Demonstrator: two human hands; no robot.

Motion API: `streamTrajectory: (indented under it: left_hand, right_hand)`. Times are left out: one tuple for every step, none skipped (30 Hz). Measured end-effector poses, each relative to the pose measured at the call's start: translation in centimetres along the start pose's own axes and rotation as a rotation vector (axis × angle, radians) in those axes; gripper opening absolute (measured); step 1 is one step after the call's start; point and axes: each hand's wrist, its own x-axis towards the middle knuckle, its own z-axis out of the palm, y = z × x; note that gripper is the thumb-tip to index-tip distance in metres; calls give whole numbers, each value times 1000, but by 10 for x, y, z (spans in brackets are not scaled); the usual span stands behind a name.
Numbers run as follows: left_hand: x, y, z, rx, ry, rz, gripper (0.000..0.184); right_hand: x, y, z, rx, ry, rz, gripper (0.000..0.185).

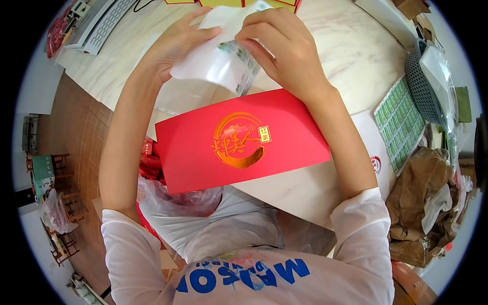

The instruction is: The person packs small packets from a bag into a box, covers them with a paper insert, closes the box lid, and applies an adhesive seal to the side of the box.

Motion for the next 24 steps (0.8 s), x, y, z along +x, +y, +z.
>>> streamTrajectory:
  left_hand:
    - [3, -6, -5, -1, 1, 0, 69]
    - [8, -18, -13, 52, 111, 33, 72]
    - [12, -31, -20, 106, 221, 65, 75]
    - [13, -42, -28, 105, 224, 66, 75]
    - [13, -54, -36, 196, 329, 68, 77]
    - [10, -61, -40, 286, 434, 70, 79]
    - [7, -69, -43, 284, 440, 69, 79]
    - [4, -78, -47, 363, 516, 65, 80]
    - [-3, -79, -46, 439, 592, 58, 81]
    - [-10, -80, -47, 431, 600, 53, 81]
    - [-20, -82, -48, 448, 692, 194, 74]
    - [-34, -80, -48, 465, 786, 334, 67]
    - [-51, -74, -44, 457, 801, 327, 67]
    - [-72, -68, -37, 232, 597, 279, 58]
    - [-94, -65, -27, 7, 394, 234, 49]
    - [-115, -68, -14, -29, 377, 207, 42]
    - [-132, -72, -1, -67, 359, 182, 36]
    - [-145, -78, 10, -103, 359, 172, 36]
    - [-156, -84, 20, -144, 363, 162, 36]
    - [-164, -87, 27, -361, 413, 107, 39]
    - [-171, -85, 34, -380, 459, 123, 43]
    - [-178, -86, 42, -439, 476, 152, 44]
    - [-184, -88, 48, -495, 490, 183, 45]
    - [-187, -97, 53, -520, 485, 221, 44]
  right_hand:
    - [1, -3, -3, 41, 37, 32, 15]
    - [1, -4, -5, 82, 75, 63, 13]
    - [0, -3, -4, 83, 74, 61, 13]
    - [-3, -1, -2, 124, 86, 134, 16]
    - [-4, 0, 0, 168, 98, 207, 19]
    - [-3, -2, -1, 172, 97, 204, 19]
    - [-2, -6, -3, 157, 74, 307, 15]
    - [-1, -9, -6, 141, 49, 411, 11]
    - [2, -11, -9, 144, 42, 407, 11]
    - [6, -14, -13, 163, 52, 505, 9]
    - [11, -15, -16, 183, 60, 601, 7]
    - [15, -15, -19, 160, 63, 623, 7]
    - [12, -9, -17, 138, 103, 614, 8]
    - [8, 2, -23, 246, 106, 631, 9]
    - [8, 9, -28, 354, 106, 648, 11]
    - [16, 1, -30, 345, 112, 676, 11]
    - [24, -13, -35, 335, 118, 703, 12]
    - [29, -25, -38, 356, 98, 703, 17]
    - [34, -41, -40, 380, 56, 753, 19]
    - [37, -57, -40, 408, 5, 785, 20]
    - [38, -74, -38, 431, -52, 819, 22]
    - [41, -93, -36, 508, -157, 868, 23]
    - [44, -112, -33, 578, -261, 919, 24]
    - [43, -128, -28, 633, -357, 951, 26]
